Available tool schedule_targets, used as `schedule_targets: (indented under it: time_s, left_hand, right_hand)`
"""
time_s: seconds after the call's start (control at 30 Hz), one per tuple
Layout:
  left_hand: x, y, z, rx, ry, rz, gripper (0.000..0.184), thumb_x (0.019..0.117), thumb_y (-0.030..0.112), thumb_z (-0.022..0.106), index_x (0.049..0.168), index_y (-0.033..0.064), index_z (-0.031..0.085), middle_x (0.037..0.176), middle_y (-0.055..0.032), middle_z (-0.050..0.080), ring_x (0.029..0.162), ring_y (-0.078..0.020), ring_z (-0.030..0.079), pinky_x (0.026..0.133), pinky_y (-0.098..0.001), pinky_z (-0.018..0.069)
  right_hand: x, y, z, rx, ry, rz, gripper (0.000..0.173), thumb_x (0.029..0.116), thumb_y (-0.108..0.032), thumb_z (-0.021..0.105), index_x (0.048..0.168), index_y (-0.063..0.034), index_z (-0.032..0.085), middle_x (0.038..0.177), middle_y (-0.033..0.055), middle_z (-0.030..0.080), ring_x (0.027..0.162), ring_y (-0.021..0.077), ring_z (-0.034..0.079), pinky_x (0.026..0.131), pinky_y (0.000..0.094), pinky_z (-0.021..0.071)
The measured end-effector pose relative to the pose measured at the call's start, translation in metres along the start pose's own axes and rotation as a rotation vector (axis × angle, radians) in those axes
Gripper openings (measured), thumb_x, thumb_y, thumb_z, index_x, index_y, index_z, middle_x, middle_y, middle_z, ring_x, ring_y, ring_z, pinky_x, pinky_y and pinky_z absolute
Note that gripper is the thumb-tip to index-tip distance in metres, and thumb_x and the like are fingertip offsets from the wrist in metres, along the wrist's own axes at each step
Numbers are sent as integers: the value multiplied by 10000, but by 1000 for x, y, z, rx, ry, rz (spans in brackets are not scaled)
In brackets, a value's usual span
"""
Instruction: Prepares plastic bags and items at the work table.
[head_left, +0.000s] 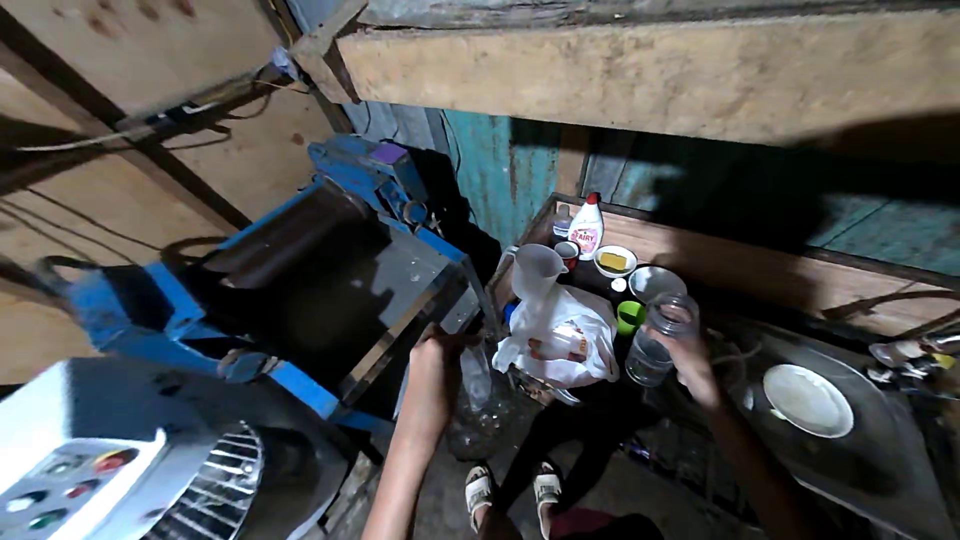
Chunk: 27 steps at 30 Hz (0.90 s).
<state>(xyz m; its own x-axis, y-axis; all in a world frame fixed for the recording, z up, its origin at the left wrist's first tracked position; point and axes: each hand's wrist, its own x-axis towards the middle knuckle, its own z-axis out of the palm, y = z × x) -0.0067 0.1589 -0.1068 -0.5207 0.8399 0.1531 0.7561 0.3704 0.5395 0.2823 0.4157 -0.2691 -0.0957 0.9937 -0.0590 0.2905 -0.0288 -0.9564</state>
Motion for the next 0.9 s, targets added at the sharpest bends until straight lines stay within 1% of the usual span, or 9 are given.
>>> schedule_targets:
  time_s: [0.13, 0.4, 0.63, 0.73, 0.77, 0.8, 0.83, 0.87, 0.9]
  left_hand:
    - [-3, -1, -4, 17, 24, 2, 291, 928, -80, 602, 1011, 109, 808, 1017, -180, 687, 946, -278, 675, 869, -409, 552]
    - [-6, -3, -8, 37, 48, 9, 294, 922, -73, 605, 1007, 119, 811, 949, -158, 686, 891, -268, 671, 827, -404, 546]
    - [-1, -5, -8, 17, 12, 21, 241, 955, -27, 607, 1040, 91, 798, 994, -160, 684, 876, -233, 676, 827, -365, 557]
    - [1, -11, -11, -11, 4, 27, 223, 965, 0, 603, 1042, 83, 795, 984, -156, 675, 854, -209, 669, 812, -335, 557]
    - [1, -14, -13, -14, 4, 26, 204, 968, 20, 611, 1034, 82, 794, 981, -147, 678, 859, -199, 672, 819, -328, 558]
    - [2, -17, -16, -19, 0, 25, 185, 971, 39, 621, 1029, 78, 792, 986, -145, 680, 865, -198, 672, 823, -328, 555]
    - [2, -21, -19, -21, -10, 25, 175, 972, 51, 625, 1027, 77, 789, 1004, -144, 684, 880, -203, 677, 836, -335, 558]
    - [4, -25, -22, -33, -18, 32, 179, 969, 40, 621, 1025, 76, 787, 1021, -150, 689, 896, -212, 685, 849, -346, 563]
    - [6, -27, -25, -52, -22, 46, 187, 966, 27, 613, 1020, 71, 787, 1030, -158, 691, 900, -223, 689, 850, -358, 565]
  right_hand:
    - [6, 23, 14, 6, 94, 28, 692, 738, -50, 888, 1360, 11, 592, 1355, 202, 623, 1277, 274, 582, 1092, 439, 463]
    - [18, 49, 31, 52, 185, -50, 724, 734, -132, 912, 1360, 29, 587, 1336, 220, 631, 1262, 278, 595, 1085, 443, 467]
    - [23, 69, 25, -31, 165, -179, 782, 803, -195, 866, 1440, 59, 490, 1390, 266, 586, 1294, 321, 582, 1105, 445, 453]
    - [17, 79, 18, -64, 136, -181, 992, 721, -162, 900, 1502, 112, 355, 1471, 340, 462, 1381, 383, 478, 1165, 432, 393]
    - [7, 75, 14, -79, 172, -186, 995, 714, -129, 882, 1501, 123, 329, 1472, 338, 454, 1382, 376, 475, 1166, 408, 401]
    - [-10, 64, 9, -131, 226, -177, 915, 790, -100, 839, 1507, 134, 321, 1494, 357, 424, 1407, 414, 441, 1184, 447, 366]
    - [-33, 47, 6, -230, 302, -202, 749, 880, -118, 754, 1478, 136, 382, 1477, 369, 438, 1399, 462, 437, 1185, 509, 352]
    - [-57, 25, 10, -298, 372, -308, 587, 929, -115, 664, 1406, 160, 458, 1408, 400, 484, 1337, 517, 476, 1145, 563, 372]
    - [-80, -2, 21, -307, 382, -421, 467, 948, -109, 612, 1314, 170, 528, 1311, 397, 550, 1239, 505, 550, 1076, 560, 437]
